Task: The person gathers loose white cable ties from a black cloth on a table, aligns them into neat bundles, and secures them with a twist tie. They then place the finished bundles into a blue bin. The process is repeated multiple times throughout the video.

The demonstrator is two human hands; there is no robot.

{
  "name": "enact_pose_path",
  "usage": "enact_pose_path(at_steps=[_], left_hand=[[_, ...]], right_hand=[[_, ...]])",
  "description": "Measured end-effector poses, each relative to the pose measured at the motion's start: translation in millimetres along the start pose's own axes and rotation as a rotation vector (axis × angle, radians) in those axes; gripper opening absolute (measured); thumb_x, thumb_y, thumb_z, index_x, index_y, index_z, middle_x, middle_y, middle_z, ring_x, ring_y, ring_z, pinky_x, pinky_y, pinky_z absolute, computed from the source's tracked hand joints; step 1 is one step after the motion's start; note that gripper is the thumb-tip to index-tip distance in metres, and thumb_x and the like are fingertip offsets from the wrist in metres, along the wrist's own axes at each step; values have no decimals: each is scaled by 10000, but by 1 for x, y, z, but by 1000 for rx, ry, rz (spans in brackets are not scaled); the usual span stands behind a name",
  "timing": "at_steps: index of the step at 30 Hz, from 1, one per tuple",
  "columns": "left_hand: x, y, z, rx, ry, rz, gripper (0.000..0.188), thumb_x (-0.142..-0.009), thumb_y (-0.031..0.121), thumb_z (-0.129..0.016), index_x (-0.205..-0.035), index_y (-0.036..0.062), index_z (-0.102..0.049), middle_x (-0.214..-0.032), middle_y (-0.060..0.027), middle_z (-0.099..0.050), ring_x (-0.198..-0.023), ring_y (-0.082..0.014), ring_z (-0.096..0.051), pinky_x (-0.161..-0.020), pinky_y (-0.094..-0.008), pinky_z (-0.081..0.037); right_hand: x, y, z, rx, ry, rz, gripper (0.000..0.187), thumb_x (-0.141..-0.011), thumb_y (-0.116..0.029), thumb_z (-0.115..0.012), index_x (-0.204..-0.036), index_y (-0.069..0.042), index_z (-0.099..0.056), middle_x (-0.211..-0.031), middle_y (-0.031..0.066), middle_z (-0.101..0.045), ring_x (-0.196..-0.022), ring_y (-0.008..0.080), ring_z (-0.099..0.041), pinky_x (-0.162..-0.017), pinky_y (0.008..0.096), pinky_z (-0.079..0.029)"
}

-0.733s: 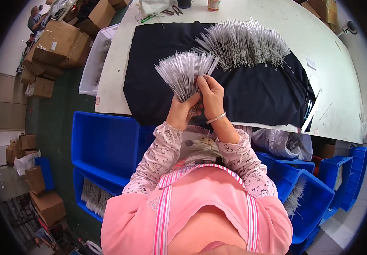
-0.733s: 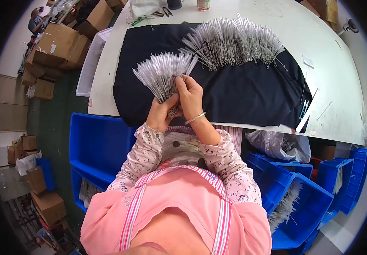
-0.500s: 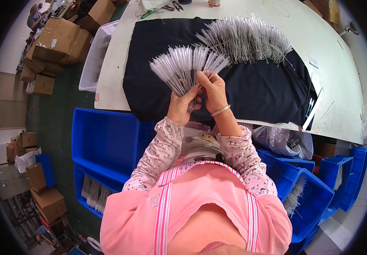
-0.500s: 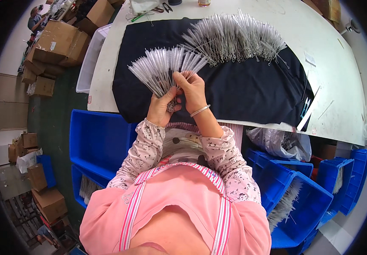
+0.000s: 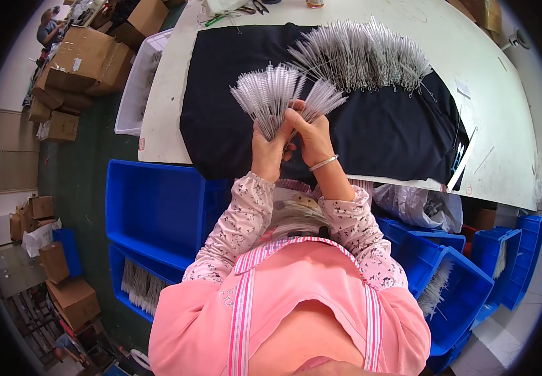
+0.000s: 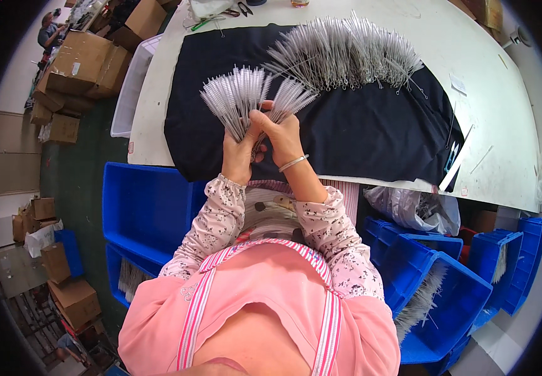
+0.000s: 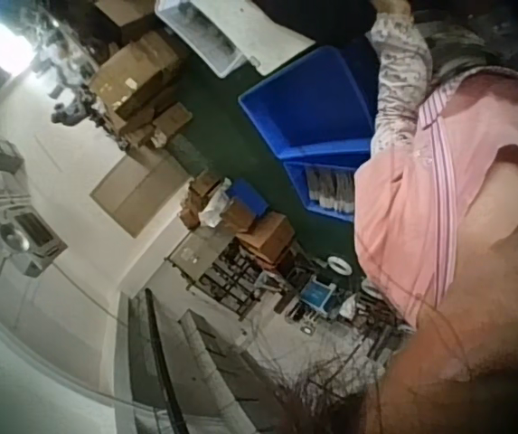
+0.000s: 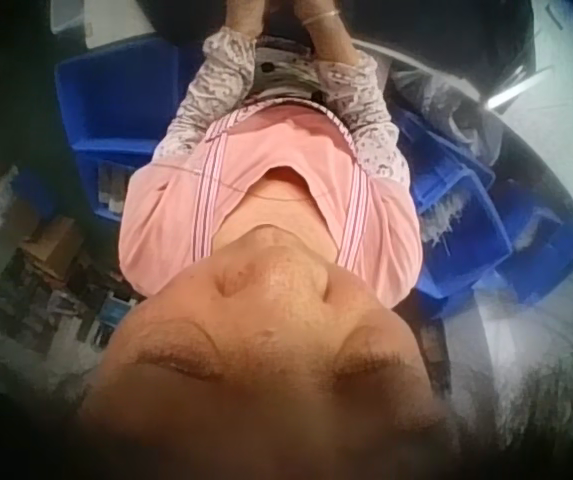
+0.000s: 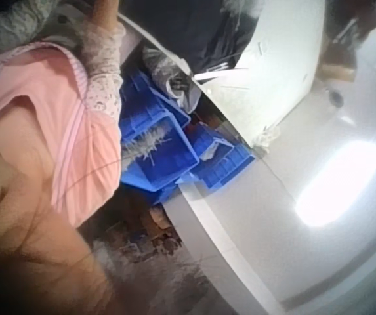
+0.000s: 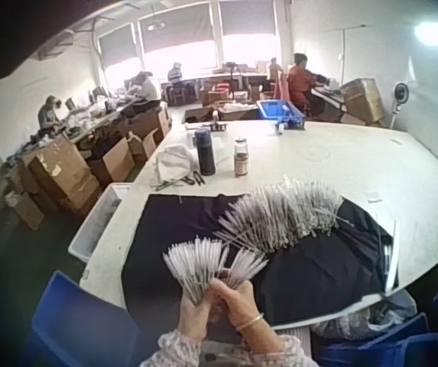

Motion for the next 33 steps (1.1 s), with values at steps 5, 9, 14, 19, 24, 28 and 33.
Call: enact_pose_path(at_steps=[5,9,14,19,24,28,33], left_hand=[[3,2,-2,5,3,-83,326,-846,268,-688,-1052,87,-511,-800,-9,-618,-550,-82,-545,-404,-196,-382],[3,1,1,30,19,-83,313,-858,304,-668,-1024,93,-506,-777,-10,-607,-541,-93,-547,-399,-204,-386],[2,-3,7,76,34,-15,380,-873,362,-635,-1059,92,-443,-777,-28,-585,-520,-103,-542,-380,-207,-394],[3,-9,5,163,73,-28,386,-892,385,-599,-1069,85,-434,-776,-37,-582,-516,-110,-548,-369,-217,-388],[0,-3,6,-1,23,-64,395,-878,371,-626,-1055,66,-448,-782,-38,-592,-514,-103,-548,-367,-212,-381],[4,-2,4,-124,-19,-101,385,-862,365,-651,-1013,55,-479,-750,-31,-592,-516,-99,-551,-373,-207,-379],[8,-7,2,102,-27,-54,394,-853,376,-658,-1032,58,-510,-756,-35,-613,-545,-106,-573,-392,-203,-384]], right_hand=[[-3,8,6,-168,-30,-77,135,-776,-123,-713,-818,-33,-621,-727,11,-591,-566,119,-552,-465,268,-429],[-3,9,2,-239,-43,-21,131,-809,-123,-675,-869,-24,-614,-762,38,-612,-599,136,-575,-450,275,-432],[-1,2,-2,-123,-72,-67,150,-802,-104,-681,-900,-11,-617,-772,39,-615,-584,135,-581,-438,258,-425],[0,6,1,-212,-19,-66,212,-831,-154,-672,-950,9,-608,-806,53,-625,-597,146,-589,-380,248,-394],[2,1,-4,-78,-81,-31,257,-807,-170,-706,-972,-15,-584,-823,44,-621,-602,137,-583,-389,247,-400],[0,1,-3,-80,-83,-59,254,-786,-136,-714,-980,-46,-577,-814,34,-617,-602,141,-588,-378,249,-408],[-3,0,6,-170,-57,-112,208,-797,-116,-657,-980,-46,-586,-798,32,-624,-614,145,-604,-375,253,-421]])
Point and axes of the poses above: each hand's wrist, its own x-axis away from the middle knuckle, its own z-axis out of the back of the hand, y = z × x, the point moved 3 cm from there along -x, towards the middle knuckle
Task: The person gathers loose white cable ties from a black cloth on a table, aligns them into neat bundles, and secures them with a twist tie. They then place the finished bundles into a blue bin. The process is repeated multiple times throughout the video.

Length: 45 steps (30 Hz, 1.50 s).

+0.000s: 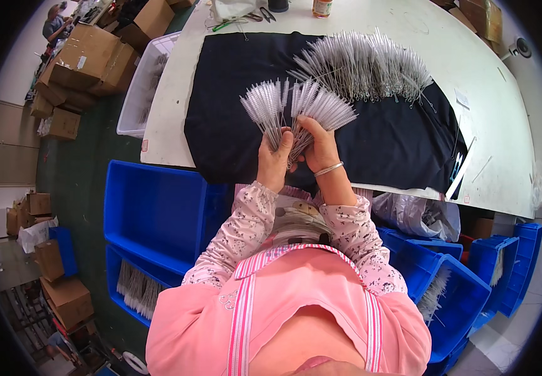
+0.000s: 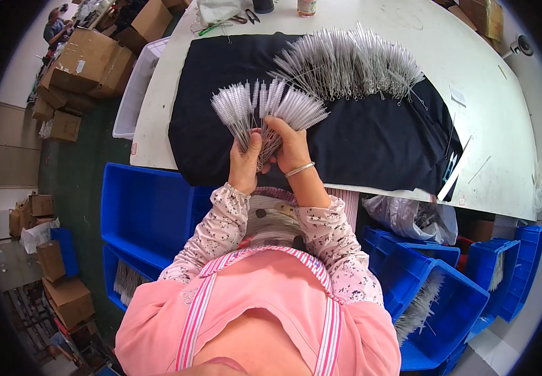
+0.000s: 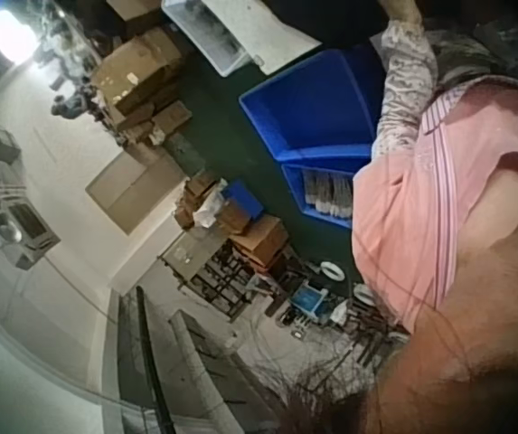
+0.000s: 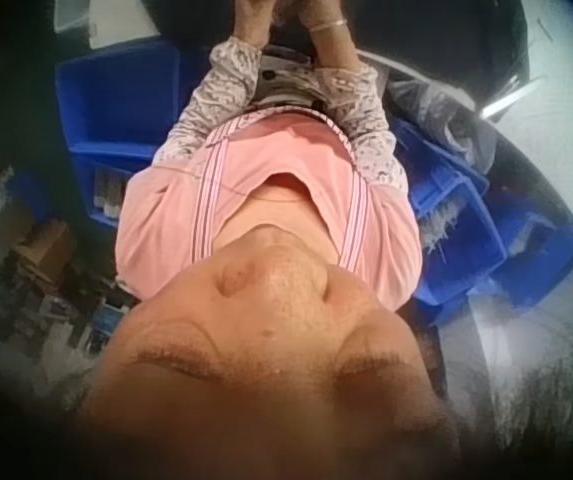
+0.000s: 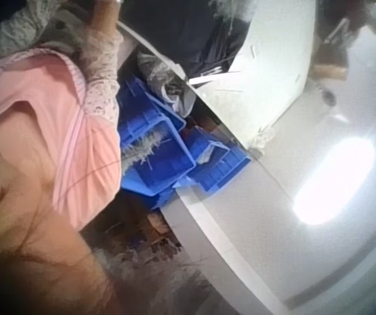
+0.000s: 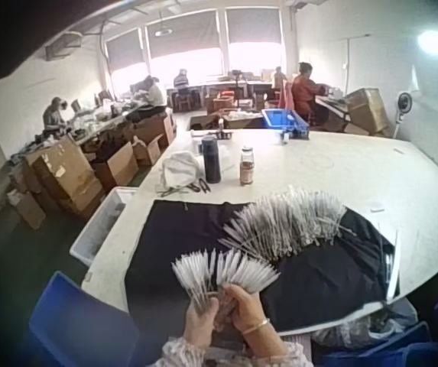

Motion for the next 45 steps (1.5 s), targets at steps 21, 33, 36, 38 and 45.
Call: enact_pose_path(at_steps=[21,33,36,38,45], left_hand=[[-2,4,3,-189,26,-172,533,-758,400,-749,-952,65,-383,-710,-36,-559,-488,-82,-547,-339,-187,-364],[1,-1,2,-77,-31,-17,450,-810,426,-682,-906,44,-465,-730,-68,-625,-539,-123,-600,-352,-204,-378],[-4,-3,3,-66,-67,28,417,-795,382,-716,-881,41,-490,-701,-54,-612,-515,-121,-594,-340,-200,-369],[-5,-3,2,-57,-73,44,408,-790,374,-724,-863,41,-499,-679,-47,-604,-497,-117,-588,-332,-198,-365],[-6,-14,2,50,-48,74,457,-861,516,-560,-898,60,-545,-720,-42,-630,-522,-118,-592,-342,-207,-357]], right_hand=[[1,10,7,-127,-144,-73,285,-830,-246,-648,-1003,-22,-618,-851,61,-646,-656,151,-608,-401,263,-403],[0,8,15,-119,-175,-124,330,-834,-289,-642,-1044,-36,-606,-853,41,-639,-647,149,-602,-414,264,-407],[2,6,15,-107,-209,-156,328,-836,-287,-645,-1048,-39,-607,-862,45,-645,-654,146,-605,-417,264,-417],[4,5,15,-117,-200,-151,314,-839,-276,-646,-1046,-43,-607,-866,48,-650,-668,146,-613,-416,261,-422],[-4,9,19,-92,-81,-69,256,-830,-200,-670,-1012,-31,-611,-837,54,-649,-642,150,-632,-425,255,-459]])
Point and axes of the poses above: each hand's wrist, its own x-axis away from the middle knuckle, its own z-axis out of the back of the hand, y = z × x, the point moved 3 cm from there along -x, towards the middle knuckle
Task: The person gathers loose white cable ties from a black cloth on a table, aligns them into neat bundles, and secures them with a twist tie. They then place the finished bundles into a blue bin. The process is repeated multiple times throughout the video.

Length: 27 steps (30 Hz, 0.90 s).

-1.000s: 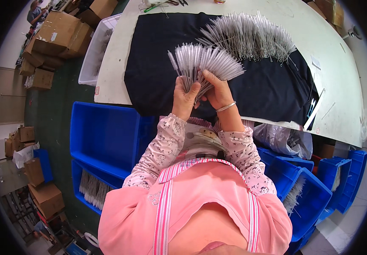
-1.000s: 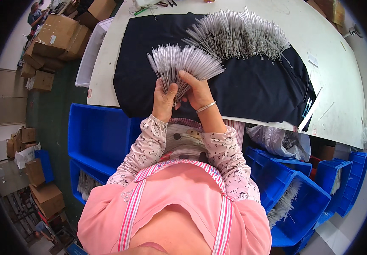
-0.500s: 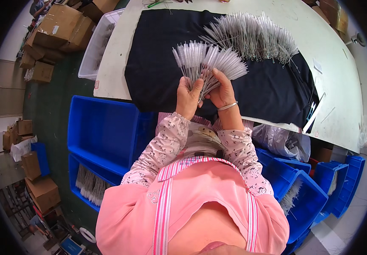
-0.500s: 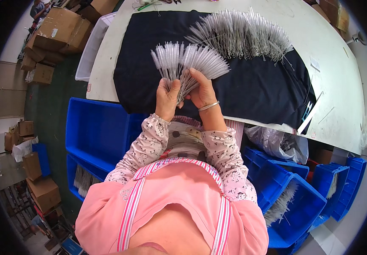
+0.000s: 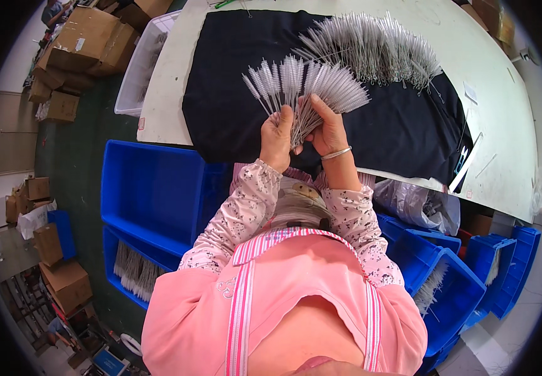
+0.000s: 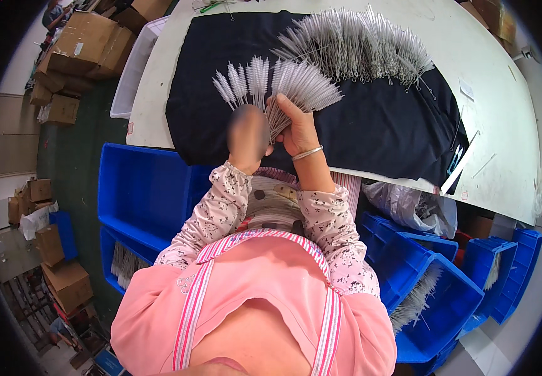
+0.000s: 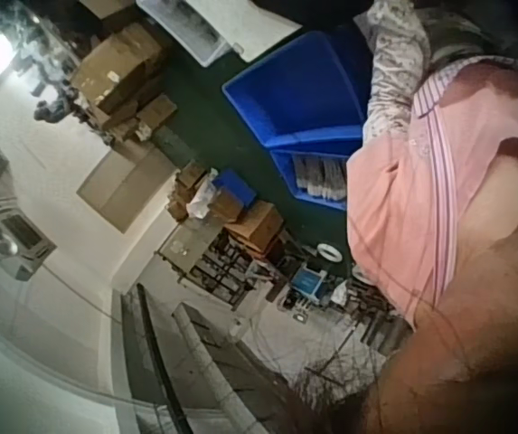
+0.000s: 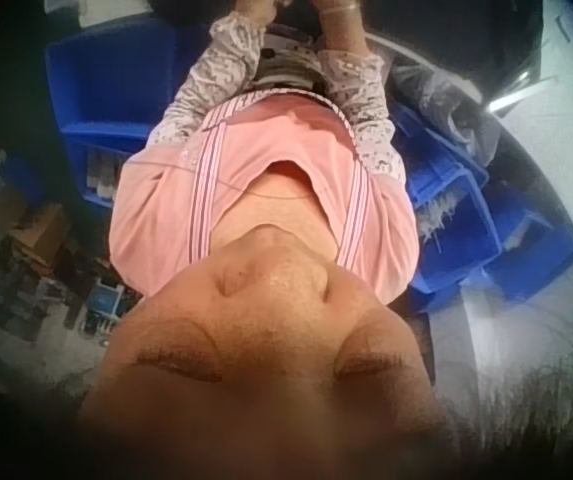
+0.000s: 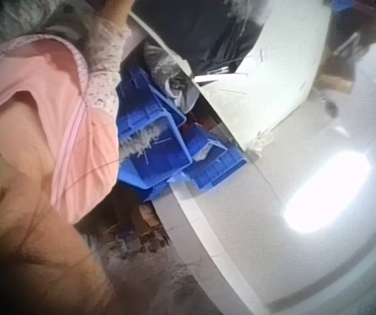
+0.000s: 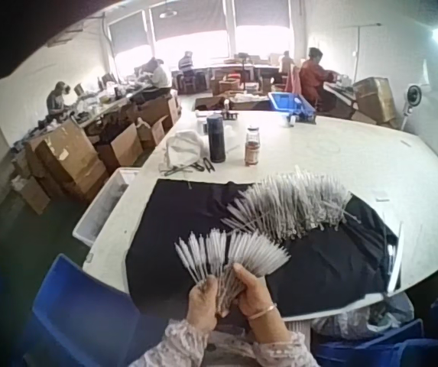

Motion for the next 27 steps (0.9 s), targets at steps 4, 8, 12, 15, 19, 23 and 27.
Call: enact_pose_path(at_steps=[4,8,12,15,19,23,27], left_hand=[[5,-1,-4,34,13,-13,503,-863,556,-518,-912,56,-543,-726,-47,-629,-526,-118,-593,-341,-210,-360],[12,6,-5,-70,-35,-69,464,-828,497,-615,-937,53,-537,-746,-54,-630,-543,-123,-598,-358,-210,-382],[24,19,-6,-230,-154,12,355,-791,271,-738,-973,30,-551,-806,-63,-625,-596,-142,-614,-445,-224,-454],[30,18,-7,-109,-301,146,250,-817,100,-683,-1027,33,-564,-854,-72,-629,-671,-161,-628,-532,-261,-508],[45,18,-20,60,-271,236,212,-825,55,-654,-1020,33,-574,-870,-84,-634,-711,-176,-632,-541,-278,-525],[45,11,-16,-68,-258,173,220,-829,46,-649,-1033,27,-568,-881,-108,-635,-722,-183,-631,-509,-274,-520],[66,16,-21,20,-389,332,247,-829,40,-649,-1058,10,-562,-924,-142,-627,-749,-197,-636,-475,-262,-503]], right_hand=[[1,-3,-6,4,22,4,243,-822,-192,-683,-990,-30,-613,-820,52,-639,-627,151,-628,-435,262,-471],[10,-7,-10,35,-19,13,238,-822,-175,-687,-988,-23,-611,-806,38,-623,-621,139,-614,-445,246,-463],[20,-13,-17,234,-72,63,254,-817,-162,-697,-998,-8,-608,-822,29,-622,-628,112,-589,-447,225,-449],[32,-22,-25,345,-204,68,267,-801,-147,-713,-998,0,-608,-846,33,-630,-638,103,-577,-482,234,-458],[30,-29,-17,353,-44,278,360,-815,-91,-678,-1137,21,-562,-968,74,-630,-808,124,-590,-728,278,-494],[16,-65,-15,150,-99,706,539,-898,-123,-552,-1375,21,-347,-1276,170,-505,-1160,231,-500,-966,351,-396],[21,-100,-29,512,-520,613,428,-925,-261,-538,-1253,13,-525,-1219,146,-577,-1155,208,-519,-993,326,-370]])
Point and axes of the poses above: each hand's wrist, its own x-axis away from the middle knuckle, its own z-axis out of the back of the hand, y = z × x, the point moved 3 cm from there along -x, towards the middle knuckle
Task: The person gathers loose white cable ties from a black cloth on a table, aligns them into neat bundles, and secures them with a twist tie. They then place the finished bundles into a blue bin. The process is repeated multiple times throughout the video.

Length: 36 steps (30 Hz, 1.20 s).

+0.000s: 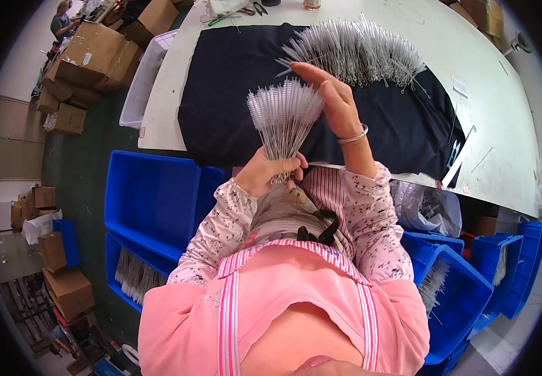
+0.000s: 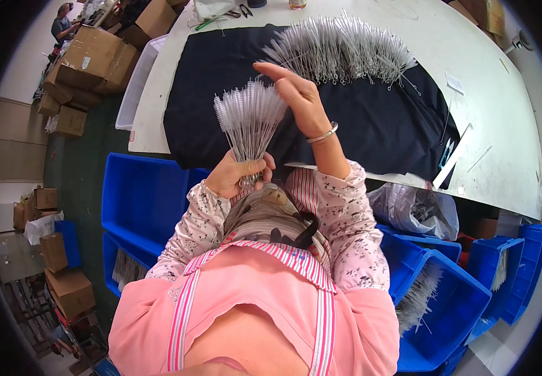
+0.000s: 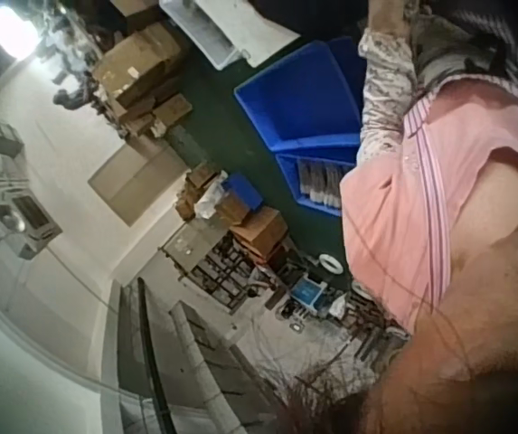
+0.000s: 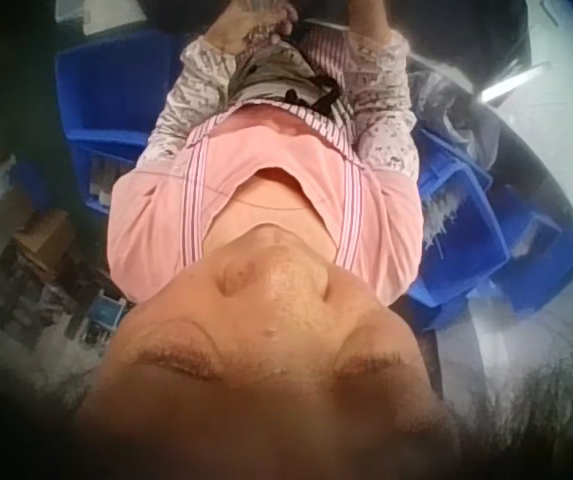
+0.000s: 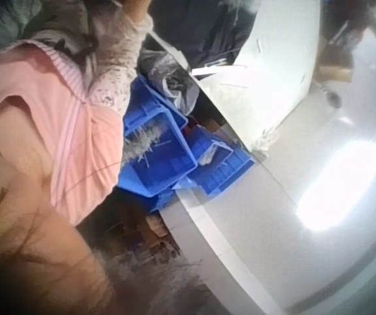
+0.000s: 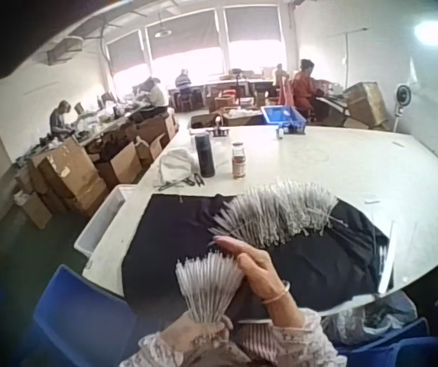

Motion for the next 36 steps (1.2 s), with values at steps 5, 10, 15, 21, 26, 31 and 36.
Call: enact_pose_path(at_steps=[5,10,15,21,26,31,36], left_hand=[[16,6,-9,154,-170,81,281,-850,85,-614,-1104,1,-529,-977,-158,-606,-857,-246,-635,-621,-350,-555],[26,-6,-9,756,-237,286,496,-913,101,-532,-1376,63,-360,-969,-25,-588,-831,-156,-605,-805,-346,-501],[30,-28,3,992,-299,391,388,-941,253,-530,-1253,37,-448,-768,23,-458,-602,-79,-429,-551,-260,-370],[-3,62,44,-222,353,-126,200,-878,170,-609,-972,18,-517,-648,-2,-487,-450,-77,-436,-387,-228,-341],[-82,142,145,-1477,1054,-373,483,-775,368,-697,-1075,21,-549,-964,-216,-657,-921,-381,-629,-804,-459,-490],[-117,170,178,-1702,1201,-106,566,-732,478,-723,-1024,34,-525,-952,-180,-661,-908,-333,-650,-777,-426,-517],[-123,169,185,-1848,1232,8,825,-639,667,-691,-1111,23,-484,-1101,-131,-571,-944,-307,-638,-775,-383,-524]], right_hand=[[-1,-10,-2,237,-117,-97,336,-926,-251,-555,-1158,-17,-620,-1116,81,-643,-1052,133,-564,-908,262,-425],[22,18,-18,297,-66,-378,310,-917,-236,-575,-1103,2,-645,-998,49,-668,-918,90,-574,-810,236,-453],[41,44,-28,175,12,-472,334,-940,-255,-535,-1115,11,-633,-1038,52,-655,-947,106,-572,-831,243,-440],[18,63,26,526,380,-293,209,-873,-171,-633,-1000,-10,-672,-836,24,-668,-720,110,-596,-653,304,-476],[-33,72,61,1421,136,138,81,-776,-72,-598,-832,-57,-654,-809,103,-594,-782,285,-594,-668,378,-492],[-67,111,79,1853,-139,108,47,-757,-106,-573,-751,-82,-613,-872,71,-557,-817,242,-590,-680,366,-503],[-73,124,83,1914,-232,74,74,-758,-128,-572,-733,-92,-632,-893,57,-557,-858,230,-578,-698,362,-497]])
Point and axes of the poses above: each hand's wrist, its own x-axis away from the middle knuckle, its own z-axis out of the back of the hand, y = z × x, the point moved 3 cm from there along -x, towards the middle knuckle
